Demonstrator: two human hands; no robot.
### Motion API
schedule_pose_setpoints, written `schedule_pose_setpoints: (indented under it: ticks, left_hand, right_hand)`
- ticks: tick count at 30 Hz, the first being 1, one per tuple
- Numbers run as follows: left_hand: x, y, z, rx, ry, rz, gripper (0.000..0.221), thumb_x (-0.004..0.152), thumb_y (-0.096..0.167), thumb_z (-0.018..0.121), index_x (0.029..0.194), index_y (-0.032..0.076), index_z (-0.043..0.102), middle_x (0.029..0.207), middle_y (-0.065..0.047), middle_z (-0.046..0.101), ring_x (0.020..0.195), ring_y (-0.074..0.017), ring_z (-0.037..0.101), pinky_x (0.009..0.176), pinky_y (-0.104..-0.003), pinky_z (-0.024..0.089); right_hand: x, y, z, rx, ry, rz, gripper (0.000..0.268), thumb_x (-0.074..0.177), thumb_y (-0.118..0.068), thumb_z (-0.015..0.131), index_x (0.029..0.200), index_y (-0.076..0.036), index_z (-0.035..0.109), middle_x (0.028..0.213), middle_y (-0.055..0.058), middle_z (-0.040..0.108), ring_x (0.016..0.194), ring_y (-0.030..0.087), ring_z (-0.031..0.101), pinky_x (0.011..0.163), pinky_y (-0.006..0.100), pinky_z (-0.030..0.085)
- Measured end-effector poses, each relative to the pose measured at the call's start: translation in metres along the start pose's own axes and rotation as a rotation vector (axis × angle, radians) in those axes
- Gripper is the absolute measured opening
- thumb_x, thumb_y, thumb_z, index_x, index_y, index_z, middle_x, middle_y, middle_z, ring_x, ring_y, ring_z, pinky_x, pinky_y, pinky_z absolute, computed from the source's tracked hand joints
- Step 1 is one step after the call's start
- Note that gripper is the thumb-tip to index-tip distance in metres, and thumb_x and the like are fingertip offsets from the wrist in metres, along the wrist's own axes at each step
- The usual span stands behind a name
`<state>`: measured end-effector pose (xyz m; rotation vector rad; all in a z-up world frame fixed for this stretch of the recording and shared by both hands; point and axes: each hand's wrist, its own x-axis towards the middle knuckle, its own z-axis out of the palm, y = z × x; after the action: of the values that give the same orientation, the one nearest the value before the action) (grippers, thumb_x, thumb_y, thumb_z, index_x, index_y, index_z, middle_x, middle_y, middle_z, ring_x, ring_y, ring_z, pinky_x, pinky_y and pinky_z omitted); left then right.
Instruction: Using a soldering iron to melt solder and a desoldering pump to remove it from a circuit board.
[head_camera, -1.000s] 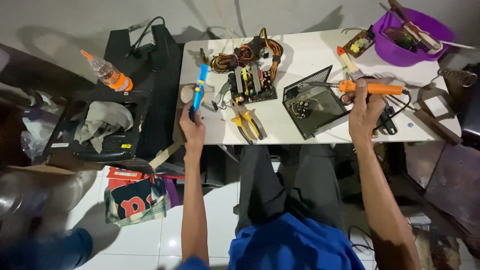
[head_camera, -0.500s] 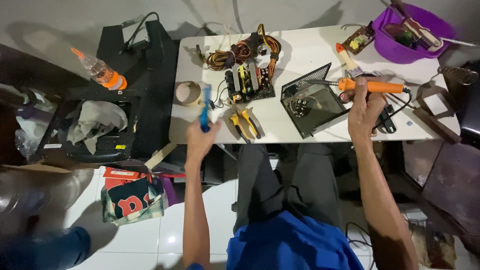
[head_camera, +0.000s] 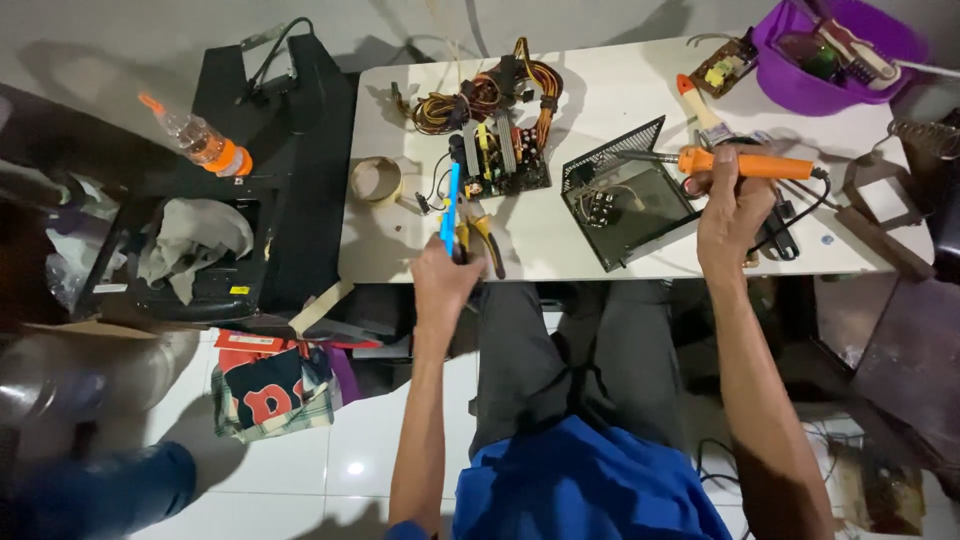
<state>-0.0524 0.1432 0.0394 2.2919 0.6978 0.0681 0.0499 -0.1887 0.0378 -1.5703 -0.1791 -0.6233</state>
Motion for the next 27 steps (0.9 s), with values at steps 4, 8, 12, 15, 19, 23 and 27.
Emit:
schedule_pose_setpoints:
  ticks: [4, 8, 12, 15, 19, 23, 27]
  left_hand:
    - [0.007, -0.008, -0.021, -0.044, 0.017, 0.016, 0.033, 0.068, 0.025, 0.076, 0.084, 0.001, 0.059, 0.073, -0.026, 0.068, 0.082, -0.0496, 0.071, 0.074, -0.056, 0.056]
    - [0.015, -0.006, -0.047, -0.064, 0.051, -0.005, 0.025, 0.073, 0.02, 0.074, 0.081, 0.002, 0.058, 0.07, -0.021, 0.067, 0.072, -0.035, 0.07, 0.063, -0.048, 0.056]
    - [0.022, -0.009, -0.06, -0.017, 0.037, -0.018, 0.023, 0.069, 0.017, 0.073, 0.079, 0.002, 0.058, 0.064, -0.018, 0.064, 0.067, -0.0359, 0.07, 0.057, -0.046, 0.054]
    - [0.034, -0.029, -0.053, -0.026, 0.047, -0.007, 0.019, 0.07, 0.016, 0.071, 0.076, 0.004, 0.057, 0.063, -0.014, 0.064, 0.062, -0.0277, 0.067, 0.053, -0.042, 0.053]
    - [0.035, -0.047, -0.044, -0.007, 0.034, 0.017, 0.031, 0.078, 0.021, 0.082, 0.094, 0.001, 0.065, 0.079, -0.018, 0.07, 0.071, -0.0301, 0.071, 0.051, -0.042, 0.057]
    - [0.008, -0.032, -0.052, -0.21, 0.099, 0.063, 0.051, 0.098, 0.038, 0.066, 0.122, -0.006, 0.058, 0.103, -0.033, 0.068, 0.094, -0.0435, 0.069, 0.068, -0.056, 0.055]
    - [-0.018, -0.029, -0.036, -0.707, 0.064, -0.152, 0.071, 0.104, 0.058, 0.049, 0.152, 0.006, 0.045, 0.123, -0.019, 0.059, 0.098, -0.0277, 0.062, 0.081, -0.032, 0.058]
  right_hand:
    - [-0.001, 0.008, -0.003, -0.028, -0.007, -0.027, 0.028, 0.122, -0.017, 0.054, 0.106, 0.002, 0.068, 0.08, 0.008, 0.064, 0.065, 0.016, 0.064, 0.071, 0.03, 0.057]
    - [-0.002, 0.001, -0.001, -0.021, 0.004, -0.029, 0.025, 0.121, -0.013, 0.054, 0.104, 0.001, 0.065, 0.08, 0.009, 0.063, 0.066, 0.017, 0.063, 0.072, 0.031, 0.055]
    - [0.0, 0.002, -0.001, 0.003, 0.015, -0.033, 0.029, 0.122, -0.012, 0.054, 0.098, 0.001, 0.064, 0.078, 0.01, 0.062, 0.066, 0.019, 0.063, 0.071, 0.032, 0.055]
    - [-0.001, -0.006, 0.002, 0.007, 0.017, -0.043, 0.031, 0.121, -0.012, 0.054, 0.094, 0.001, 0.063, 0.077, 0.011, 0.062, 0.065, 0.019, 0.062, 0.072, 0.032, 0.054]
    - [0.001, -0.021, 0.005, -0.01, 0.017, -0.044, 0.034, 0.121, -0.013, 0.054, 0.091, -0.001, 0.065, 0.076, 0.009, 0.063, 0.064, 0.017, 0.061, 0.071, 0.031, 0.053]
    - [0.003, -0.017, 0.006, -0.002, 0.072, 0.019, 0.025, 0.118, -0.011, 0.056, 0.097, -0.001, 0.063, 0.075, 0.008, 0.062, 0.062, 0.016, 0.062, 0.065, 0.029, 0.053]
    - [0.004, 0.003, 0.0, 0.028, 0.069, 0.091, 0.021, 0.117, -0.011, 0.053, 0.101, -0.001, 0.062, 0.077, 0.007, 0.063, 0.062, 0.015, 0.062, 0.064, 0.028, 0.056]
